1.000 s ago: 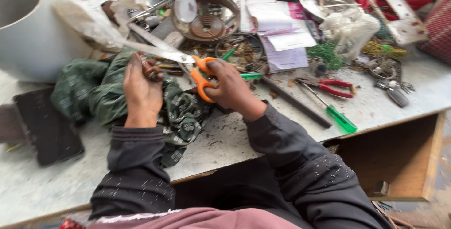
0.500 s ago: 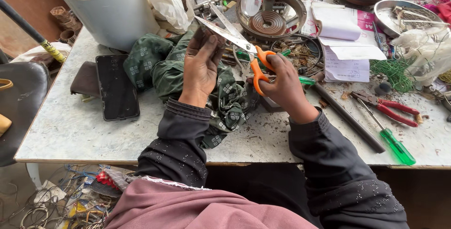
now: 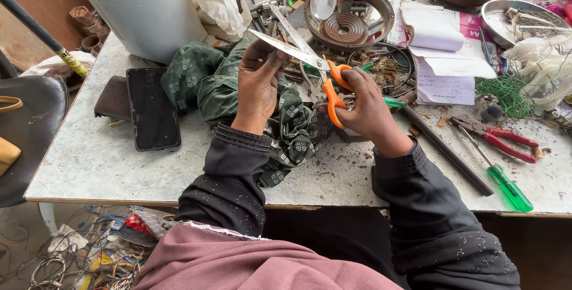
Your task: The person uses a hammer and a screwdriver to break apart a small electronic component on a cluttered workbench. They then use orange-handled scissors to cut a piece of wire or tape and continue manipulating the component with their hands.
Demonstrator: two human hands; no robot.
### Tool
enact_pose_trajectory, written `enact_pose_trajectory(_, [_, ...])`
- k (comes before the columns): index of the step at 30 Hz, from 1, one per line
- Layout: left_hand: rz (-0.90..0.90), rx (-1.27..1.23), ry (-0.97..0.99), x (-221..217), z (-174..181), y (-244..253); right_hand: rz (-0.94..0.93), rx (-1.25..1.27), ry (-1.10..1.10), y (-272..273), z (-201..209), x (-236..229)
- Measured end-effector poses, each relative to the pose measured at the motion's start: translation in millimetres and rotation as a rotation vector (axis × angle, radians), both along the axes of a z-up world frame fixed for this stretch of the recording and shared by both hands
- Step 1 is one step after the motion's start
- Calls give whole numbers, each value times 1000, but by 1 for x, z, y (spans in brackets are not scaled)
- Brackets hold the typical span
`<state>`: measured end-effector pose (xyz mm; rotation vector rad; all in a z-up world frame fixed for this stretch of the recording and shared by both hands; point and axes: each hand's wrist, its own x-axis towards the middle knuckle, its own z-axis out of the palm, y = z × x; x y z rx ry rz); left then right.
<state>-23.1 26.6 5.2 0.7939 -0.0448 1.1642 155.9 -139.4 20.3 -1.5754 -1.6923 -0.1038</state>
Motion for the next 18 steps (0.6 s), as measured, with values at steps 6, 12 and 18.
enact_pose_trajectory(6, [-22,39,4,-1,5,-6,49,0,47,-2,1,-2])
enact_pose_trajectory(12, [-15,105,16,-3,10,-11,66,-74,116,-1,2,-3])
enact_pose_trajectory(18, [-21,164,-2,-1,8,-14,53,-26,14,0,2,-10])
